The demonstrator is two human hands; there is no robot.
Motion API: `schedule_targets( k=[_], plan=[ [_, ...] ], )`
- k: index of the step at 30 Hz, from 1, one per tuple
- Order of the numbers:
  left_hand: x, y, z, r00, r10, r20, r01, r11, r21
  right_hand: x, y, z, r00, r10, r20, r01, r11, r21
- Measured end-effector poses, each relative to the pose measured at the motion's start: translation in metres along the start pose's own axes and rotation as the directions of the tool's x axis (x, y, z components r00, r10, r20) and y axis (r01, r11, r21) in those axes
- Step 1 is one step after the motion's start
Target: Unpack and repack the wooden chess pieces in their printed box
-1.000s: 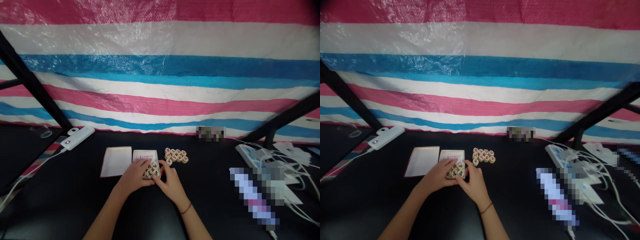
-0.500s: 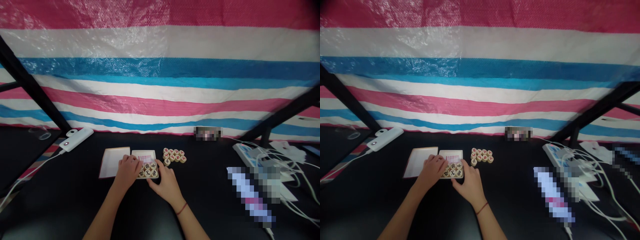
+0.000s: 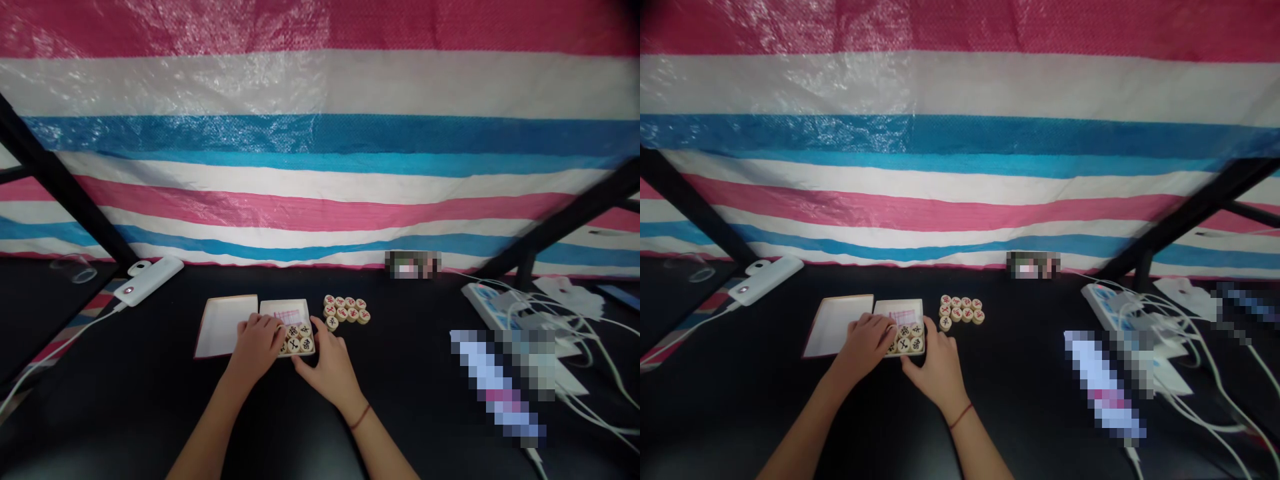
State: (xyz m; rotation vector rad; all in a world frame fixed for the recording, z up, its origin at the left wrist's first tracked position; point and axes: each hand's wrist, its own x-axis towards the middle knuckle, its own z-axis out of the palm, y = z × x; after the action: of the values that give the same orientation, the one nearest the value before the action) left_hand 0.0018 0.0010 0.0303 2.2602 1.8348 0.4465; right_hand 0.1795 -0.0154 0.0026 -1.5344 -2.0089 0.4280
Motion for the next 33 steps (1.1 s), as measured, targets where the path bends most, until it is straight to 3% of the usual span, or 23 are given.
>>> schedule_targets(
  k=[2, 5, 7, 10, 13, 19, 23, 26, 29, 31, 33],
  plan=[
    [0.001, -0.002, 0.002, 0.999, -0.010, -0.039, 0.008, 0.999, -0.039, 0.000, 0.001, 0.000, 1.000, -0.003, -0.004, 0.003, 1.000, 0.025],
    [0.004, -0.003, 0.002, 0.981, -0.039, -0.192, 0.011, 0.989, -0.148, 0.001, 0.002, -0.001, 1.000, -0.011, -0.018, 0.012, 0.997, 0.075],
    [0.004, 0.000, 0.002, 0.962, -0.020, -0.273, -0.055, 0.963, -0.265, 0.000, 0.002, -0.002, 0.997, -0.041, -0.071, 0.047, 0.995, 0.091],
    [0.001, 0.010, 0.002, 0.965, 0.112, -0.239, -0.209, 0.878, -0.432, 0.000, 0.002, -0.004, 0.979, -0.132, -0.154, 0.149, 0.983, 0.104],
    [-0.003, 0.021, 0.006, 0.963, 0.209, -0.170, -0.268, 0.808, -0.525, 0.000, 0.003, -0.005, 0.953, -0.190, -0.238, 0.224, 0.967, 0.125],
    [-0.005, 0.027, 0.010, 0.967, 0.221, -0.129, -0.254, 0.770, -0.586, 0.001, 0.005, -0.008, 0.924, -0.207, -0.320, 0.255, 0.960, 0.115],
    [-0.003, 0.024, 0.006, 0.958, 0.222, -0.183, -0.288, 0.747, -0.599, 0.002, 0.003, -0.011, 0.923, -0.210, -0.323, 0.254, 0.962, 0.100],
    [-0.002, 0.021, 0.006, 0.963, 0.137, -0.233, -0.251, 0.773, -0.583, 0.003, 0.010, -0.016, 0.891, -0.097, -0.444, 0.155, 0.983, 0.096],
    [-0.001, 0.017, 0.008, 0.960, 0.053, -0.275, -0.207, 0.798, -0.567, 0.004, 0.027, -0.026, 0.816, 0.140, -0.561, -0.069, 0.987, 0.146],
    [0.001, 0.014, 0.009, 0.949, 0.034, -0.313, -0.216, 0.796, -0.565, 0.004, 0.040, -0.032, 0.783, 0.287, -0.552, -0.221, 0.958, 0.185],
    [0.003, 0.012, 0.011, 0.945, -0.006, -0.328, -0.199, 0.785, -0.586, 0.002, 0.049, -0.036, 0.779, 0.396, -0.486, -0.346, 0.918, 0.192]
  ],
)
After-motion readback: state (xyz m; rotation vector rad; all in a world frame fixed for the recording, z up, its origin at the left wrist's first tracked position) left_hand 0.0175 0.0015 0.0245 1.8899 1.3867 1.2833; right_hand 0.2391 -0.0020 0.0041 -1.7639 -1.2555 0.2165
